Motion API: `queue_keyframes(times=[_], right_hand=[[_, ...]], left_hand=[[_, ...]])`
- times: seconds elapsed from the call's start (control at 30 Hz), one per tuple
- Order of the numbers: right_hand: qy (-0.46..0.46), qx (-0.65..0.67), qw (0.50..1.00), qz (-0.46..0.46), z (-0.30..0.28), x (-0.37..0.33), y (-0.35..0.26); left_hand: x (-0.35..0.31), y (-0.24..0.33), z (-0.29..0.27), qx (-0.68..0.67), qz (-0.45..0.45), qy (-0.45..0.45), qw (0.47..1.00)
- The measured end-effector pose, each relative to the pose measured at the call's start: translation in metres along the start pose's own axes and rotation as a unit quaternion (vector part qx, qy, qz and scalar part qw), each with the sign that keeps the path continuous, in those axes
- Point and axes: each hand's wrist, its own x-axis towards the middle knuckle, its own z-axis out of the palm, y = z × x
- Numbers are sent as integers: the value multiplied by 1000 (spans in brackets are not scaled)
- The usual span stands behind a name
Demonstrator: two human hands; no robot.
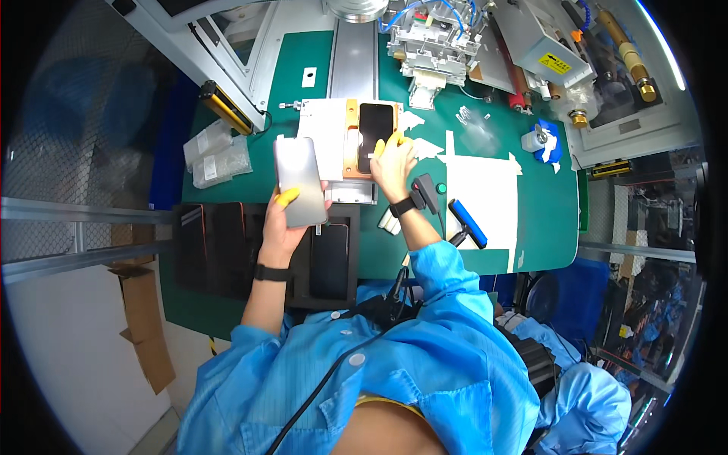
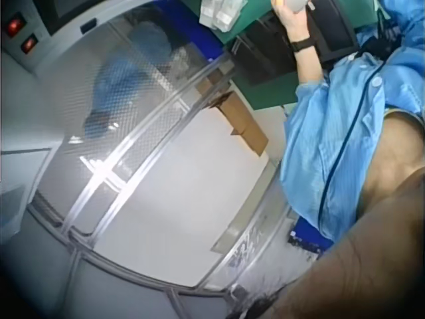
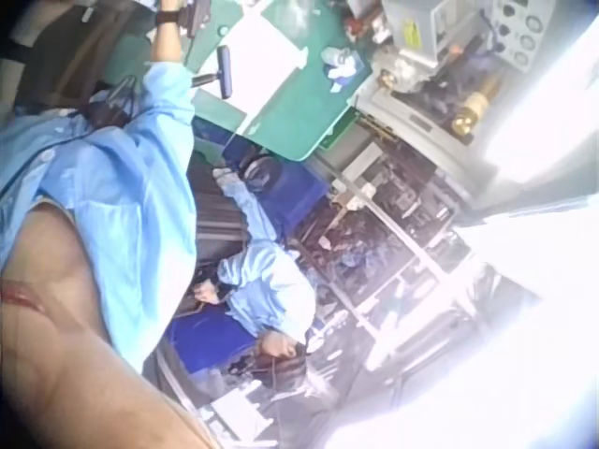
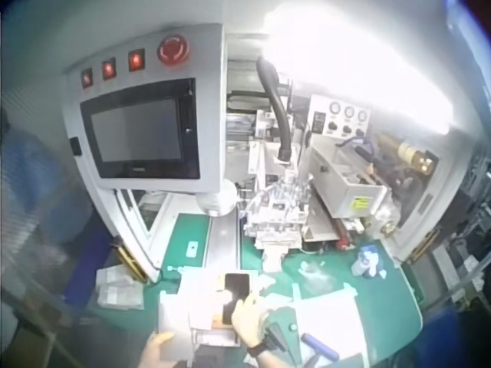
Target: Cleaning smartphone screens with a roller and organizing them into a multi-slot tray at a manufacturing workstation.
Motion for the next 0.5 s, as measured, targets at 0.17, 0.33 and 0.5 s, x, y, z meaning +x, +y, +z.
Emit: queue_keyframes(times=[0.17, 0.33, 0.5], right_hand=[[-81, 109, 990, 36, -46, -11, 96], [-157, -137, 946, 247, -118, -90, 179], [-81, 393, 754, 521, -69, -101, 226]], left_hand=[[-32, 2, -22, -1, 21, 37, 999], [-47, 8, -27, 20, 29, 39, 999], [-42, 5, -19, 26, 10, 22, 999]])
